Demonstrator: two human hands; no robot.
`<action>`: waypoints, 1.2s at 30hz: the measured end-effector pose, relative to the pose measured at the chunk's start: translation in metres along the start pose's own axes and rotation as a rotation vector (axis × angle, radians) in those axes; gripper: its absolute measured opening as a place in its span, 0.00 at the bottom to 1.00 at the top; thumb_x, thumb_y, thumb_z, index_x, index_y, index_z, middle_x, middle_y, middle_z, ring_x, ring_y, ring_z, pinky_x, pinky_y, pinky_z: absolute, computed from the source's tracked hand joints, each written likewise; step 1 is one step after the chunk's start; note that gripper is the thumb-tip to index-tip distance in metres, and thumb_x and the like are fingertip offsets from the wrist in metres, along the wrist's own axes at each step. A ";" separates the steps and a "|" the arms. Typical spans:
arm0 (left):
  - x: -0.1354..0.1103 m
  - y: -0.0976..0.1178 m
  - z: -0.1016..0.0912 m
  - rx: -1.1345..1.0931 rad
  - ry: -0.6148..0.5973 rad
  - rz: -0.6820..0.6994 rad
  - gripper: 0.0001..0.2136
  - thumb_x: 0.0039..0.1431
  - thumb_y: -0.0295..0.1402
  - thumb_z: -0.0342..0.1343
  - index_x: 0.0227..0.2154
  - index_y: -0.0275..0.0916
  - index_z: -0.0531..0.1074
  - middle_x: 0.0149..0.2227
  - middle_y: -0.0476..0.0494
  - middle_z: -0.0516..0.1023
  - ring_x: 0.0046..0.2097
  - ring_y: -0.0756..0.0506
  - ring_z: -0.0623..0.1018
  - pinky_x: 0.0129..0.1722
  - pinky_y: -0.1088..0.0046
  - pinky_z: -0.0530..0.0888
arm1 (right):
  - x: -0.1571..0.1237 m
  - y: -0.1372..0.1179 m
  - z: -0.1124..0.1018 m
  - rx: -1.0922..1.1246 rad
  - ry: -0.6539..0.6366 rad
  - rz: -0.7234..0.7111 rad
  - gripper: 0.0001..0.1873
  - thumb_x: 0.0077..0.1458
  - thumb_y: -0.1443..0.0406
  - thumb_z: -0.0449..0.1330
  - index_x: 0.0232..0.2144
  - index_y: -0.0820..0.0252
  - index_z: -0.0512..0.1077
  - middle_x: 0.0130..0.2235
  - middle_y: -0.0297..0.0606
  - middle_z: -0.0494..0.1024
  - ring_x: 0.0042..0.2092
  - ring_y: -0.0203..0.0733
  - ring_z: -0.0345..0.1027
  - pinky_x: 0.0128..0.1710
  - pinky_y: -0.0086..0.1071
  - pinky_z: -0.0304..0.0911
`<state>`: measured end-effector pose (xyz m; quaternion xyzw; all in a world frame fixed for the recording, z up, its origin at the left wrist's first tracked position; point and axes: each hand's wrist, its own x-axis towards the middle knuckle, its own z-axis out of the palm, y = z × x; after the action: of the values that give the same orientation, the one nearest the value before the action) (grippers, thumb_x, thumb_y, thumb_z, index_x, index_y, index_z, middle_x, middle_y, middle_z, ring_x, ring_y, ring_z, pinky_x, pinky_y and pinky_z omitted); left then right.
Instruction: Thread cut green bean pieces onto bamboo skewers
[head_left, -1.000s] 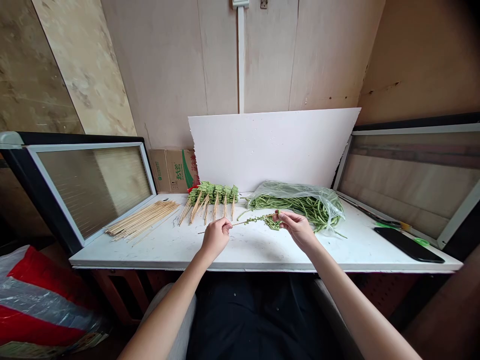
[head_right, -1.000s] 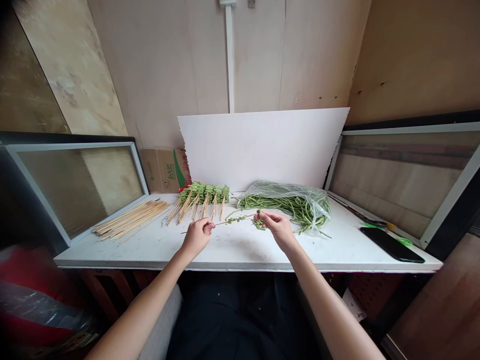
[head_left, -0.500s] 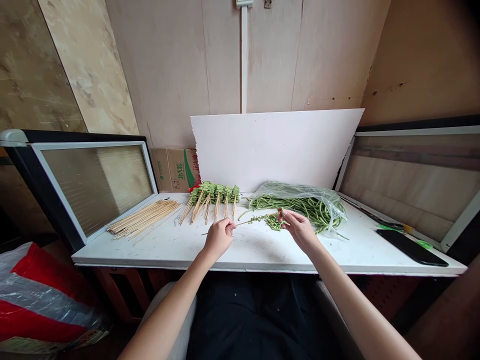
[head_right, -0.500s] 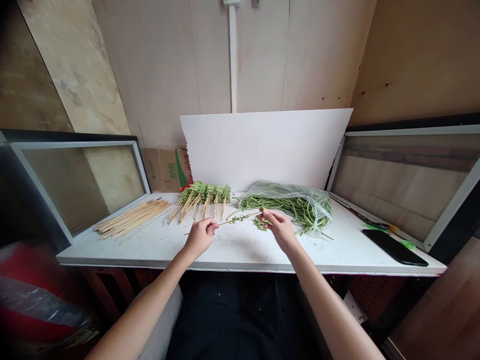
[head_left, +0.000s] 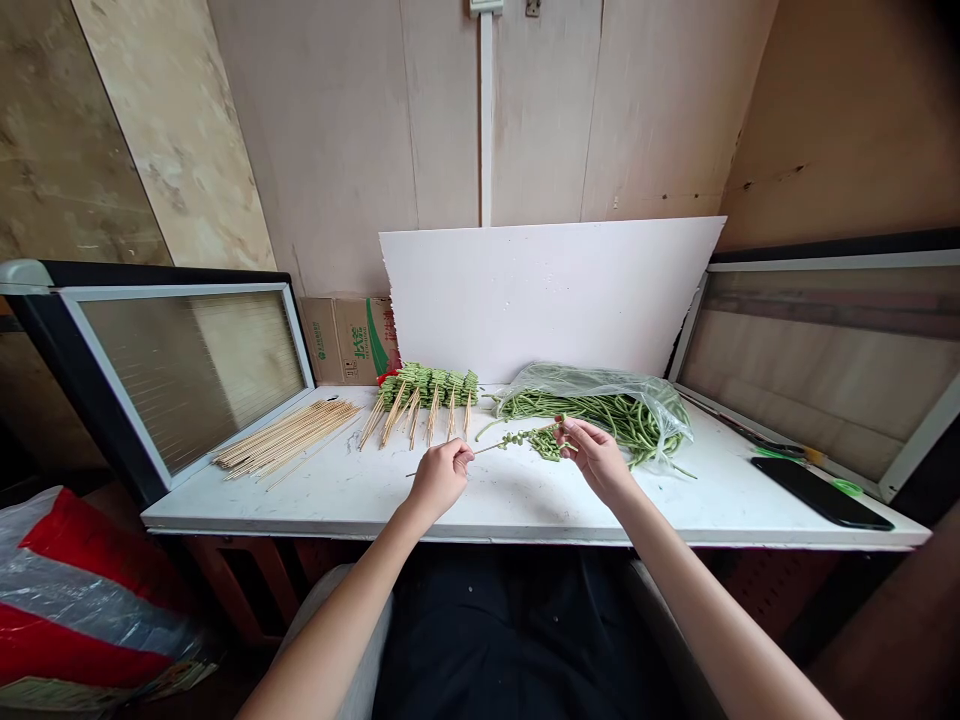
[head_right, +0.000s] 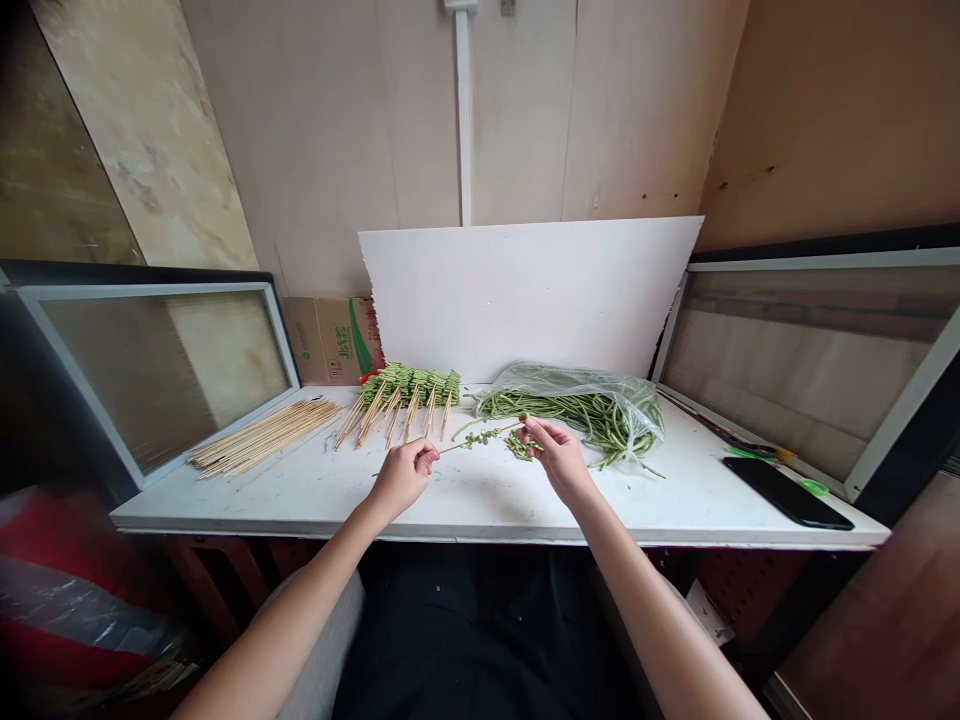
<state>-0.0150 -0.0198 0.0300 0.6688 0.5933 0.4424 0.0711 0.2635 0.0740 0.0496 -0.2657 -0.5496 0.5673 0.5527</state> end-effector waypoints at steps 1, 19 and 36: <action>0.000 0.000 0.000 0.001 -0.008 -0.002 0.10 0.68 0.28 0.52 0.32 0.40 0.77 0.27 0.46 0.78 0.28 0.46 0.74 0.31 0.72 0.66 | 0.000 0.000 0.000 0.007 0.000 0.004 0.22 0.48 0.46 0.75 0.39 0.53 0.84 0.33 0.38 0.79 0.35 0.42 0.70 0.30 0.35 0.61; -0.003 0.000 0.005 0.012 -0.111 0.011 0.11 0.70 0.30 0.50 0.35 0.41 0.78 0.35 0.43 0.84 0.34 0.44 0.80 0.34 0.71 0.71 | 0.000 0.005 0.004 0.022 0.013 0.013 0.23 0.48 0.45 0.75 0.39 0.52 0.82 0.30 0.37 0.77 0.32 0.42 0.68 0.28 0.34 0.61; -0.005 0.003 0.008 0.066 -0.166 0.005 0.12 0.71 0.30 0.50 0.36 0.41 0.79 0.32 0.44 0.83 0.33 0.44 0.80 0.35 0.71 0.70 | 0.001 0.012 0.006 0.040 -0.002 0.005 0.23 0.50 0.44 0.73 0.38 0.54 0.83 0.28 0.35 0.74 0.31 0.39 0.65 0.27 0.33 0.59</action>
<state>-0.0070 -0.0214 0.0247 0.7065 0.5980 0.3658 0.0972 0.2536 0.0754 0.0408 -0.2553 -0.5382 0.5798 0.5559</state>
